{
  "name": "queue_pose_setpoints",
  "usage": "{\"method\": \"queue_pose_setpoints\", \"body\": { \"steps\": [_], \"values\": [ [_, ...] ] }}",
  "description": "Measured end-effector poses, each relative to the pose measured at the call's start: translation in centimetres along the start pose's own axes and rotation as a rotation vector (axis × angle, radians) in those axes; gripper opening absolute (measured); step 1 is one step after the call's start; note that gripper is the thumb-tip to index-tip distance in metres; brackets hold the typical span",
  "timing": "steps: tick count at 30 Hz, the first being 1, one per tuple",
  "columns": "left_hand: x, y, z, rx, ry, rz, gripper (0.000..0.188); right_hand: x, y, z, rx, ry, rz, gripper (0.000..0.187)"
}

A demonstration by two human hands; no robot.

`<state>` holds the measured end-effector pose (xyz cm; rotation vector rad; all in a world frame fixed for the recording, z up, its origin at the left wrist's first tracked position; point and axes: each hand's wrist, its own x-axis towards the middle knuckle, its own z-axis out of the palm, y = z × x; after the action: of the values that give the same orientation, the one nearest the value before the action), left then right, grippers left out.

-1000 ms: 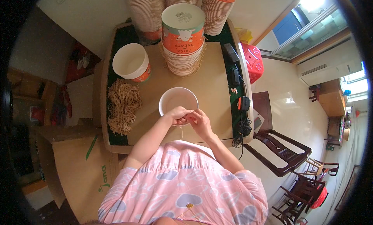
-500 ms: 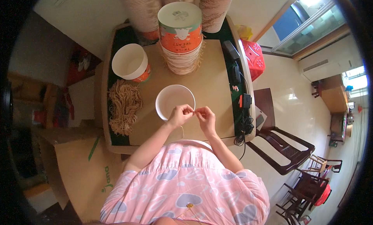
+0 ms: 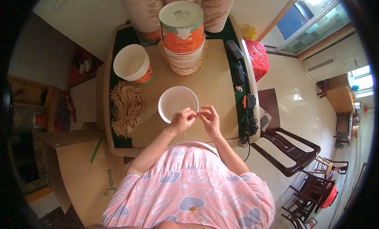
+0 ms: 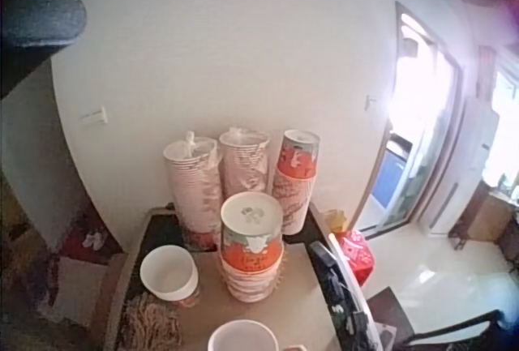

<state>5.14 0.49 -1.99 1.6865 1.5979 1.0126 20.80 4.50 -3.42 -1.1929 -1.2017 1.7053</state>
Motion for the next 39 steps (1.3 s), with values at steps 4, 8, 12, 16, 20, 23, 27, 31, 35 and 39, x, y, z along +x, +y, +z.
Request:
{"method": "queue_pose_setpoints", "body": {
  "steps": [4, 8, 12, 16, 20, 23, 27, 31, 35, 39],
  "values": [
    [0.0, -0.4, 0.2, -0.101, -0.011, -0.135, 0.006, -0.2, -1.0, -0.1, -0.106, -0.114, -0.048, 0.035],
    [0.0, -0.6, 0.3, -0.161, -0.013, -0.158, 0.008, 0.0, -1.1, -0.1, -0.300, -0.125, -0.182, 0.034],
    [0.2, -0.6, 0.2, -0.180, -0.004, -0.191, 0.008, 0.3, -0.5, -0.1, -0.335, -0.092, -0.220, 0.031],
    [0.3, -0.6, 0.1, -0.109, 0.018, -0.197, 0.007, 0.4, -0.4, 0.1, -0.330, -0.082, -0.214, 0.029],
    [0.4, -0.3, 0.1, 0.005, 0.053, -0.127, 0.006, 0.4, -0.6, 0.2, -0.363, -0.118, -0.200, 0.030],
    [0.5, -0.2, 0.3, -0.017, 0.088, -0.125, 0.006, 0.7, -0.2, 0.1, -0.331, -0.108, -0.211, 0.029],
    [0.3, -0.1, 0.1, 0.000, 0.107, -0.090, 0.006, 0.7, -0.4, 0.0, -0.316, -0.102, -0.180, 0.029],
    [0.1, -0.1, -0.3, -0.021, 0.086, -0.105, 0.005, 0.7, -0.6, 0.1, -0.312, -0.098, -0.139, 0.031],
    [-0.2, 0.1, 0.0, 0.003, 0.108, -0.091, 0.005, 0.5, -1.0, 0.2, -0.355, -0.071, -0.120, 0.031],
    [-0.4, 0.1, 0.4, 0.046, 0.142, -0.077, 0.005, 0.0, -1.9, 0.6, -0.380, -0.061, -0.099, 0.031]
  ]
}}
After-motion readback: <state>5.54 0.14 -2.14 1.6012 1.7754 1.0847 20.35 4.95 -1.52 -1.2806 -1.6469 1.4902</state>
